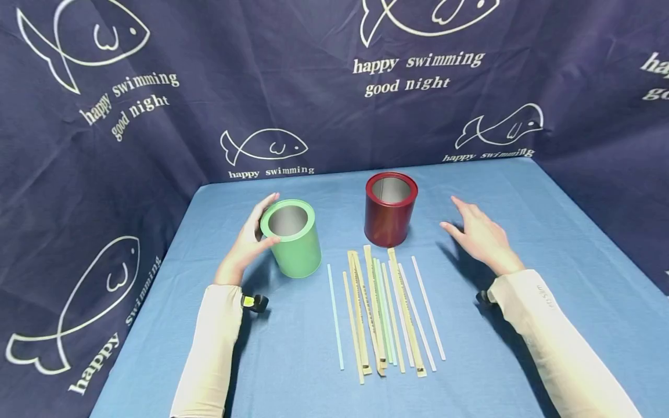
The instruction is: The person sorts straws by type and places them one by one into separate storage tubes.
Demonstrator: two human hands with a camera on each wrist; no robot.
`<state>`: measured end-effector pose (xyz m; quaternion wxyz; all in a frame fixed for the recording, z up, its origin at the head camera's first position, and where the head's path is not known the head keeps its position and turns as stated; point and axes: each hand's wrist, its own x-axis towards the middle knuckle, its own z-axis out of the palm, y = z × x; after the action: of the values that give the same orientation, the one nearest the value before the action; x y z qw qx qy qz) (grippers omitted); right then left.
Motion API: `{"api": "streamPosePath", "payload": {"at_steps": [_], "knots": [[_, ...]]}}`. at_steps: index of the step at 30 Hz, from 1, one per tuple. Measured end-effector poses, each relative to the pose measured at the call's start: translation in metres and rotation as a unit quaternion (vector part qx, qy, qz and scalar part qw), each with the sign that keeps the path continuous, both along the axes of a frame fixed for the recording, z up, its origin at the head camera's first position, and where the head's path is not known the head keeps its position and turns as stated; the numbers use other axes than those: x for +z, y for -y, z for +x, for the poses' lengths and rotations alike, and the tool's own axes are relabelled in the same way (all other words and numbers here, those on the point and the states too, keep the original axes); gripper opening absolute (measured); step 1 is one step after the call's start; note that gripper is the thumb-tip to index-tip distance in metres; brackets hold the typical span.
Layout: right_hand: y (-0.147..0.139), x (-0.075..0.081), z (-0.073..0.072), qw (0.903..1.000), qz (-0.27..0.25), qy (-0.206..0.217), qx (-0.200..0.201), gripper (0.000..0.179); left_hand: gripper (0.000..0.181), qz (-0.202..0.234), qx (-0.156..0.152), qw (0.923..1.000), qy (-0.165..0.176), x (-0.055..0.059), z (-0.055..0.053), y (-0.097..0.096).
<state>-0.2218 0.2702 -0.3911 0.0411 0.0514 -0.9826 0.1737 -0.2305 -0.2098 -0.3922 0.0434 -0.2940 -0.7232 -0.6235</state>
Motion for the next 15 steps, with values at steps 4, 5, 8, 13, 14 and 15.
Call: {"api": "streamPosePath", "payload": {"at_steps": [4,5,8,13,14,15], "knots": [[0.010,0.004,0.004,0.9985,-0.037,-0.025,-0.033,0.057,0.102,-0.001,0.001,1.0000,-0.005,-0.004,-0.001,-0.004],[0.012,0.005,0.006,0.9978,-0.044,-0.031,-0.038,0.051,0.102,-0.003,0.002,1.0000,-0.004,-0.004,-0.001,-0.004],[0.017,0.006,0.009,0.9972,-0.056,-0.035,-0.035,0.034,0.100,-0.001,0.002,1.0000,-0.004,-0.003,0.000,-0.004],[0.024,0.007,0.018,0.9969,-0.062,0.048,0.006,0.019,0.096,0.007,-0.005,1.0000,-0.001,-0.002,0.000,-0.004],[0.026,0.007,0.020,0.9951,-0.067,0.071,0.017,0.019,0.096,0.008,-0.005,0.9999,-0.001,-0.002,0.000,-0.004],[0.028,0.006,0.022,0.9923,-0.074,0.095,0.027,0.020,0.095,0.010,-0.006,0.9999,-0.001,-0.002,-0.001,-0.004]]}}
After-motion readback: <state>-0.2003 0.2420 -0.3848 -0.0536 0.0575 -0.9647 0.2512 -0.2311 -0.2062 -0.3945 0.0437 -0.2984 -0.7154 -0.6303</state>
